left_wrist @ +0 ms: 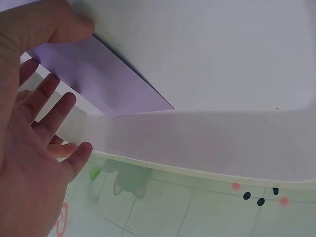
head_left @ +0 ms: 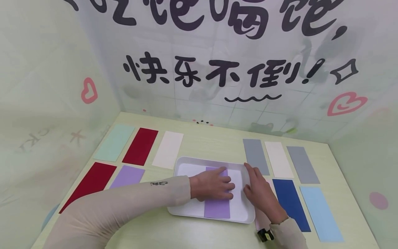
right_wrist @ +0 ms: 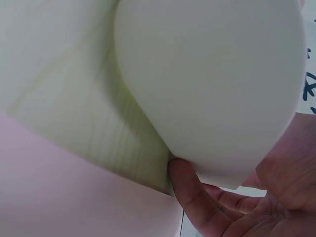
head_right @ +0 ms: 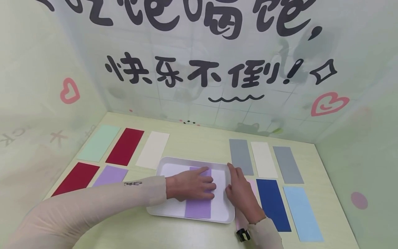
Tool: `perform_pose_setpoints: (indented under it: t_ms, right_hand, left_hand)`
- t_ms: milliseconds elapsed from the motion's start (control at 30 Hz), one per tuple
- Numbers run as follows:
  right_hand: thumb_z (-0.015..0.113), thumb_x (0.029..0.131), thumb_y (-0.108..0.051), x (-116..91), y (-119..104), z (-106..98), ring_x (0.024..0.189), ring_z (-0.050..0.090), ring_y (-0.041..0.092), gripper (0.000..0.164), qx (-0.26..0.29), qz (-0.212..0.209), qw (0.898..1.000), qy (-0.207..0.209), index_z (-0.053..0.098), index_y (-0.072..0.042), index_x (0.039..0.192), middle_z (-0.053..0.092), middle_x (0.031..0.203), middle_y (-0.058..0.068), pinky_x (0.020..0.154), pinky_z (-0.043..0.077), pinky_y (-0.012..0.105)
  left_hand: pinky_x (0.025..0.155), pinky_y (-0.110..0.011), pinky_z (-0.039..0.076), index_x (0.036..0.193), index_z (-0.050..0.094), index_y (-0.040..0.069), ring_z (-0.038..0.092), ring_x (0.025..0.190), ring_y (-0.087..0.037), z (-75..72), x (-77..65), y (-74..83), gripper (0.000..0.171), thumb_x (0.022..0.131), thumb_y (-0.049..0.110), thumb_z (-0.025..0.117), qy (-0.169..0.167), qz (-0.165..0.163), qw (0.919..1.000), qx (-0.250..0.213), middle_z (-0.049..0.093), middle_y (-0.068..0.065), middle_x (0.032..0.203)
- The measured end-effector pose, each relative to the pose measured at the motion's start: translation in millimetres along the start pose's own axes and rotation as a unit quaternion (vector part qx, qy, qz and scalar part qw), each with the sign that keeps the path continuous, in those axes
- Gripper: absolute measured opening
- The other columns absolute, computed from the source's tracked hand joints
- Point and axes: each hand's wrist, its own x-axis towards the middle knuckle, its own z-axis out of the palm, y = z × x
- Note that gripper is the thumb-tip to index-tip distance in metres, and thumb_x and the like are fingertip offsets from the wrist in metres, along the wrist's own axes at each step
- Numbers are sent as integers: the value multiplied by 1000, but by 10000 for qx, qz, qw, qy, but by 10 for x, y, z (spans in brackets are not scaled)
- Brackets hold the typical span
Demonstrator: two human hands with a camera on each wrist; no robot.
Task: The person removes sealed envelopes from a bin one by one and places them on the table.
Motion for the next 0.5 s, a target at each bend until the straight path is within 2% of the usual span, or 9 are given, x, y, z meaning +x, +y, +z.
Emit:
perform_pose_setpoints:
  t_ms: [500]
  right_hand:
    - [67,85,-2,-1,-1,1,82,60,25,72,-72,-18,10000,38,34,-2,149,51,123,20,62,55,35]
  left_hand:
    - [101,-45,36,128,41,35,45,113,-12,37,-23,-32,70,70,43,80,145,64,9999,-54,42,8,128]
